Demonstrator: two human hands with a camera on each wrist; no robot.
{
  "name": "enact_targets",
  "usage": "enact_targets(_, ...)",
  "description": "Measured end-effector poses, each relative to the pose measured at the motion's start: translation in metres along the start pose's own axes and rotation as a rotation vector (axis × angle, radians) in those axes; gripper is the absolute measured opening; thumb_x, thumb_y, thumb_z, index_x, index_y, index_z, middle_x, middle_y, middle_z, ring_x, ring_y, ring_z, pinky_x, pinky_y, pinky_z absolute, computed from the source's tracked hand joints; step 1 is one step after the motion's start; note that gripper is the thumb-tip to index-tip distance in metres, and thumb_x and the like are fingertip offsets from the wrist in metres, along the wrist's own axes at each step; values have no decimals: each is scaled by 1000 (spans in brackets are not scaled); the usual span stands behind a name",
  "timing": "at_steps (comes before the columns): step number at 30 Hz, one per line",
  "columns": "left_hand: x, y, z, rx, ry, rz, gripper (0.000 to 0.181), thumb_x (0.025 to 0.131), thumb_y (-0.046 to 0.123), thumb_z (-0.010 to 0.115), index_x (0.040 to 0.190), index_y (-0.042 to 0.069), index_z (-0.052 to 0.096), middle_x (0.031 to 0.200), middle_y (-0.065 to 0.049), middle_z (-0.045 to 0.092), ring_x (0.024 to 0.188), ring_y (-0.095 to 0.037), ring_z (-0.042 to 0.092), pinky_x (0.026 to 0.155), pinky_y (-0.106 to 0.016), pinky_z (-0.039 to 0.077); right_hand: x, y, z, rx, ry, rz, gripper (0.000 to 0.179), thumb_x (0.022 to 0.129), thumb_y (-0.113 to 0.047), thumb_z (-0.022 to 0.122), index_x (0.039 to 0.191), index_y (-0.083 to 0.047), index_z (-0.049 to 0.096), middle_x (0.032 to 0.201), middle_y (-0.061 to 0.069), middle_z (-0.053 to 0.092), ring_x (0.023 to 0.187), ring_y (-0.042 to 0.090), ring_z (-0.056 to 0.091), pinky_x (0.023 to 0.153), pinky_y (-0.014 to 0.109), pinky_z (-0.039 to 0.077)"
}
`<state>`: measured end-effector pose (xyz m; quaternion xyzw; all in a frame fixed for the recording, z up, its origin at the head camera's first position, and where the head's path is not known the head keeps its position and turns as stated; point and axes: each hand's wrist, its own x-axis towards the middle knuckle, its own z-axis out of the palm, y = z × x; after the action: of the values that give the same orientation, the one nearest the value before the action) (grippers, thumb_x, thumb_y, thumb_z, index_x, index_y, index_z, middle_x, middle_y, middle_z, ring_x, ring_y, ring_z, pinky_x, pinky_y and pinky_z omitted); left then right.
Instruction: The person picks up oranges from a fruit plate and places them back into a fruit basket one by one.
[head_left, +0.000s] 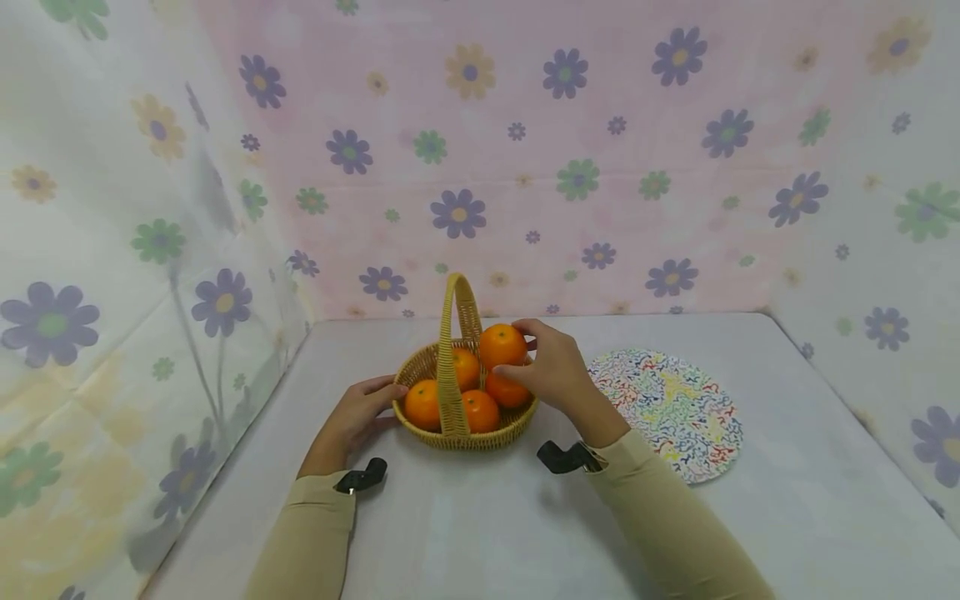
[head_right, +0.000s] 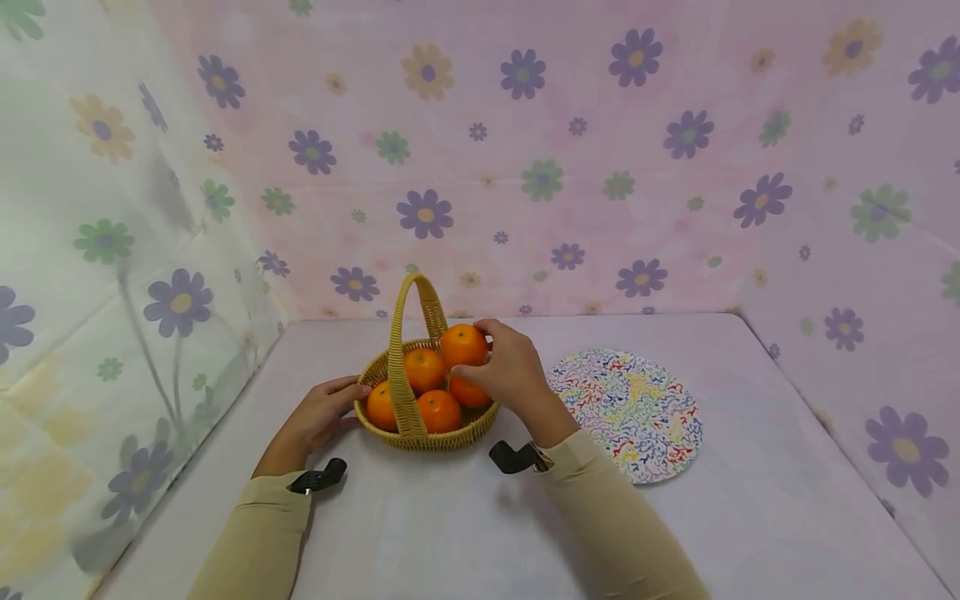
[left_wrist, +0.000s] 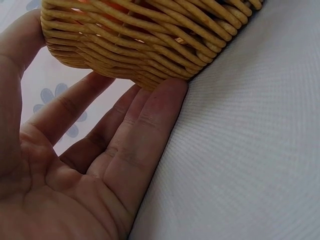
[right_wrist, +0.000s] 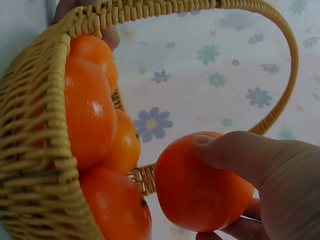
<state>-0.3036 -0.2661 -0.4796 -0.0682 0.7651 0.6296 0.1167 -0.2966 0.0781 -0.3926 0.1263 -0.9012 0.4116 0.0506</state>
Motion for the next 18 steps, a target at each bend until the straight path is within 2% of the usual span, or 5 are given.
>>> enact_targets(8, 0, 0, 1, -3, 6, 6, 69, 92, 44, 76, 150, 12, 55, 157, -12, 49, 137, -33, 54, 99, -41, 60, 1, -13, 14, 22, -40, -21, 71, 80, -38, 89, 141, -17, 59, 129, 1, 68, 115, 23, 66, 93, 45, 62)
enact_targets(18, -1, 1, 2, -1, 0, 0, 69, 92, 44, 75, 150, 12, 54, 157, -12, 49, 138, -33, 54, 99, -41, 60, -2, -18, 23, -44, -60, -52, 71, 81, -37, 89, 141, -14, 59, 126, 1, 68, 113, 21, 65, 95, 42, 62)
